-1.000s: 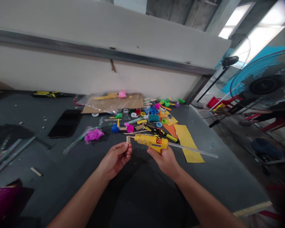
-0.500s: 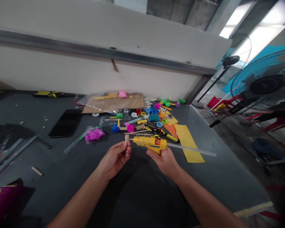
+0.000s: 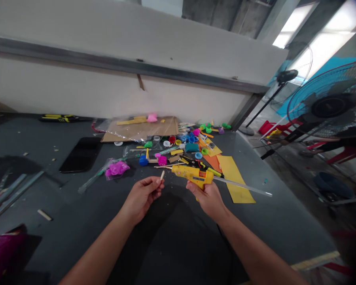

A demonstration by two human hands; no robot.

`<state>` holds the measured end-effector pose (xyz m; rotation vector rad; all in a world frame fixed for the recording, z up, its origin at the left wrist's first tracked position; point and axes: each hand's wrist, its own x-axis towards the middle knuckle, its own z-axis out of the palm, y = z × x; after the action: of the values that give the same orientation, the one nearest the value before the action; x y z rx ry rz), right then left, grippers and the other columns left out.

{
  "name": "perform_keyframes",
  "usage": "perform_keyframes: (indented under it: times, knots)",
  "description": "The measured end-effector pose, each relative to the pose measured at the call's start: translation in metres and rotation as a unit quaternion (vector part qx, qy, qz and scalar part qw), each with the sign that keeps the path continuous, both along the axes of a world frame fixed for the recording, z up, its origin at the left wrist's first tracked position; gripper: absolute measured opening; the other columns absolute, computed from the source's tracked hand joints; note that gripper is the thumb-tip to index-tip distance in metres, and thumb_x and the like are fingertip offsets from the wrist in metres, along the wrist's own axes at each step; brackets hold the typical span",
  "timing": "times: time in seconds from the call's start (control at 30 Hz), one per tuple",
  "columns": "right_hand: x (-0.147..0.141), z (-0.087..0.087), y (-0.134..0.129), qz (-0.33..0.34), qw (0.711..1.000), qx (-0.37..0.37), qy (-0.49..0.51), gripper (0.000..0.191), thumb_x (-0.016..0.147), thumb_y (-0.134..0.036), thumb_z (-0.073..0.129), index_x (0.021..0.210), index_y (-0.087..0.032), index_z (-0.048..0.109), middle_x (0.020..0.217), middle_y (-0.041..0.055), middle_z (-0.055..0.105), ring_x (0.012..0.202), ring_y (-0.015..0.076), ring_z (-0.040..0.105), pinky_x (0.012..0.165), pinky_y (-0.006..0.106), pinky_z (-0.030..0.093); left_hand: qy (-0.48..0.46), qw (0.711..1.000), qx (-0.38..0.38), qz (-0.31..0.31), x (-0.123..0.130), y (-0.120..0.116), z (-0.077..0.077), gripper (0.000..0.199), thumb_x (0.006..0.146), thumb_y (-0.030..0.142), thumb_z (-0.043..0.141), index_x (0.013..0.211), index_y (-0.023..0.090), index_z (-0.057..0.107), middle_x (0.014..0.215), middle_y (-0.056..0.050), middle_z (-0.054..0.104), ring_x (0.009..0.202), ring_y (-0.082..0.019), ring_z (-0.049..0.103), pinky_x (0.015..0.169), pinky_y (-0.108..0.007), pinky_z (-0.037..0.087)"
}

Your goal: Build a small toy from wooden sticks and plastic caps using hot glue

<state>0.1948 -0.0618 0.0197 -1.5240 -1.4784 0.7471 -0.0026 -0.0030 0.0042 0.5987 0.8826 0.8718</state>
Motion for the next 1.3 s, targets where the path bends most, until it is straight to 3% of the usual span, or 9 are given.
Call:
perform_keyframes:
  times: [0.17, 0.6, 0.9, 1.3]
  knots:
    - [0.003, 0.001, 0.001, 0.021, 1.000, -0.018, -0.013, 0.030, 0.082, -0.042, 0.053, 0.100, -0.021, 0.065, 0.086, 0.0027, 0.069, 0.081, 0.0200, 0.065, 0.074, 0.030, 0.052, 0.105, 0.990, 0.079, 0.048, -0.004, 0.004, 0.001, 0.019, 0.063, 0.024, 0.075, 0.073, 0.011, 0.065, 0.066, -0.001, 0.062, 0.054, -0.006, 0.052, 0.052, -0.015, 0.042]
    - [0.003, 0.000, 0.003, 0.035, 0.998, -0.004, -0.042, 0.027, 0.083, -0.040, 0.053, 0.097, -0.022, 0.066, 0.088, 0.0029, 0.070, 0.082, 0.0206, 0.065, 0.074, 0.031, 0.051, 0.190, 0.964, 0.175, 0.060, -0.008, 0.005, -0.008, 0.021, 0.065, 0.033, 0.072, 0.075, 0.015, 0.068, 0.068, -0.002, 0.066, 0.057, -0.009, 0.053, 0.058, -0.019, 0.040]
    - [0.005, 0.005, 0.002, 0.036, 0.996, -0.012, -0.084, 0.027, 0.083, -0.041, 0.051, 0.094, -0.021, 0.066, 0.087, 0.0030, 0.070, 0.082, 0.0216, 0.065, 0.071, 0.029, 0.051, 0.370, 0.889, 0.263, 0.059, -0.011, 0.006, -0.006, 0.012, 0.072, 0.030, 0.064, 0.077, 0.020, 0.069, 0.060, 0.002, 0.064, 0.058, -0.012, 0.056, 0.057, -0.020, 0.039]
    - [0.007, 0.004, 0.005, 0.043, 0.993, -0.015, -0.109, 0.029, 0.084, -0.042, 0.050, 0.097, -0.021, 0.066, 0.090, 0.0039, 0.070, 0.085, 0.0222, 0.065, 0.074, 0.030, 0.050, 0.449, 0.832, 0.325, 0.042, -0.011, 0.006, -0.003, 0.017, 0.076, 0.034, 0.057, 0.080, 0.021, 0.067, 0.068, 0.002, 0.066, 0.059, -0.013, 0.058, 0.058, -0.022, 0.042]
